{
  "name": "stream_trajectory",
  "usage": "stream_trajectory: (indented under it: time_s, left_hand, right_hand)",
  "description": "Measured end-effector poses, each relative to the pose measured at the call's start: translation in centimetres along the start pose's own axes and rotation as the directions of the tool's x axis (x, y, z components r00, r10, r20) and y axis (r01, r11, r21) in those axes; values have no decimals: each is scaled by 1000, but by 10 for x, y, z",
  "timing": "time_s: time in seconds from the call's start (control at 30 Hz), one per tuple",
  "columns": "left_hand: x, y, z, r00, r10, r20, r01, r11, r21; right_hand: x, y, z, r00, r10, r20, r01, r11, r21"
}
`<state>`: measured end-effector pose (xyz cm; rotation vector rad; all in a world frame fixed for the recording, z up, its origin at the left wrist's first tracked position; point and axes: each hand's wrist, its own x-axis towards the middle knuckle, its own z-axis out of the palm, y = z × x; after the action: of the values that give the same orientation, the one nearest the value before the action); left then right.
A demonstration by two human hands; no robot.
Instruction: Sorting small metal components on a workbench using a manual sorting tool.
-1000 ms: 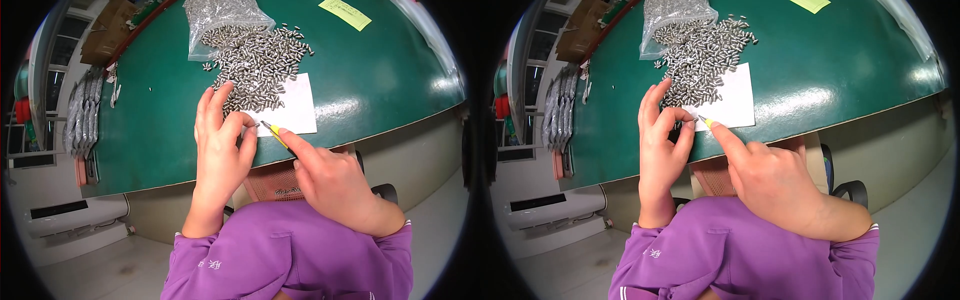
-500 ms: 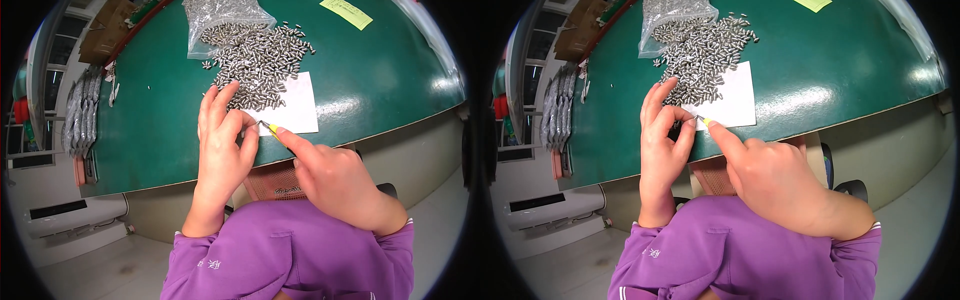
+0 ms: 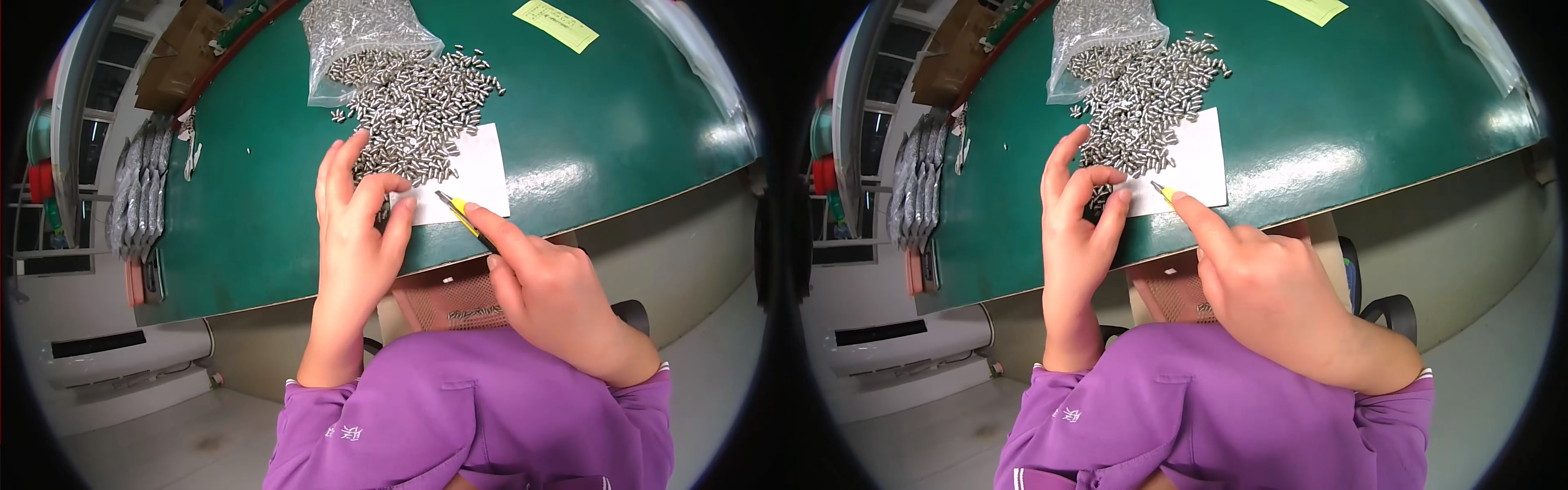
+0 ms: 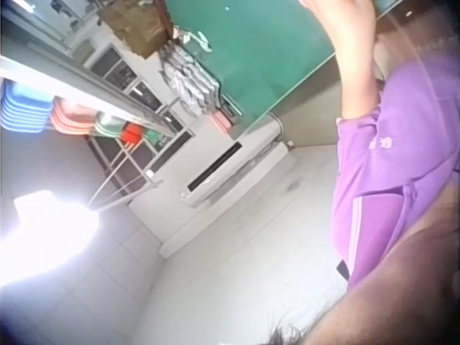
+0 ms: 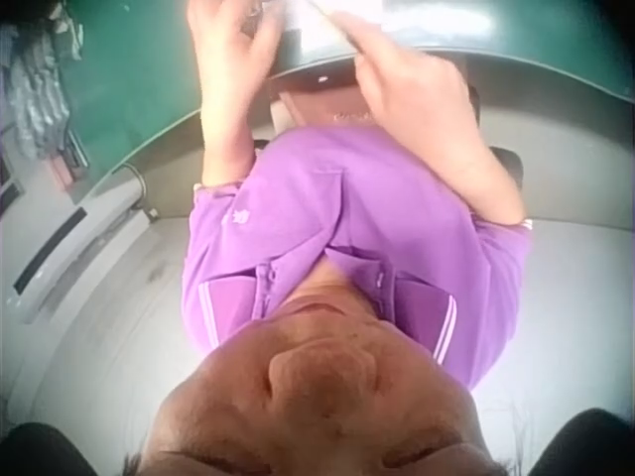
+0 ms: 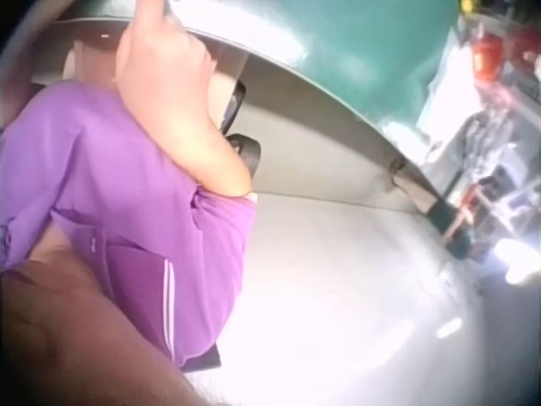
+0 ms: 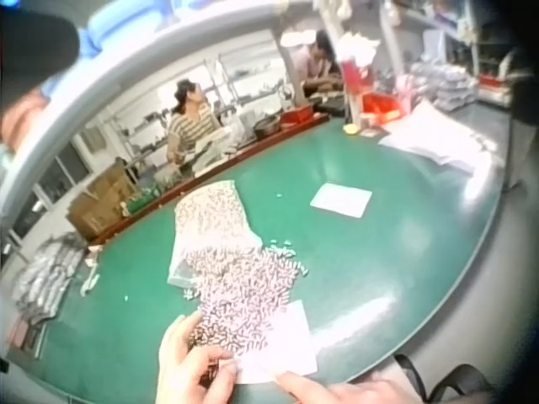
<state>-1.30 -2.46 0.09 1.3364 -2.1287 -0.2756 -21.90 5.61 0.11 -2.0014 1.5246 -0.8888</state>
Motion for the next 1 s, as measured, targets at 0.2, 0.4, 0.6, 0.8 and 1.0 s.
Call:
stream_trajectory:
  time_s: [0.2,0.4,0.6,0.8,1.0]
  left_hand:
    - [10,-3,10,997,80,3,-79,990,114]
    - [-1,0,6,998,64,29,-66,996,67]
    - [-3,-2,7,999,41,23,-41,999,1]
    - [-2,-3,8,998,48,28,-47,999,-28]
    - [-3,-3,5,998,45,39,-44,999,-15]
  right_hand:
    - [-2,0,0,1000,11,28,-10,1000,-21]
    - [-1,-2,2,999,16,47,-14,999,-30]
    - [0,-3,4,998,7,68,-2,997,-73]
    - [0,-5,6,997,0,76,7,996,-93]
    - [11,-5,-6,987,-39,159,57,992,-111]
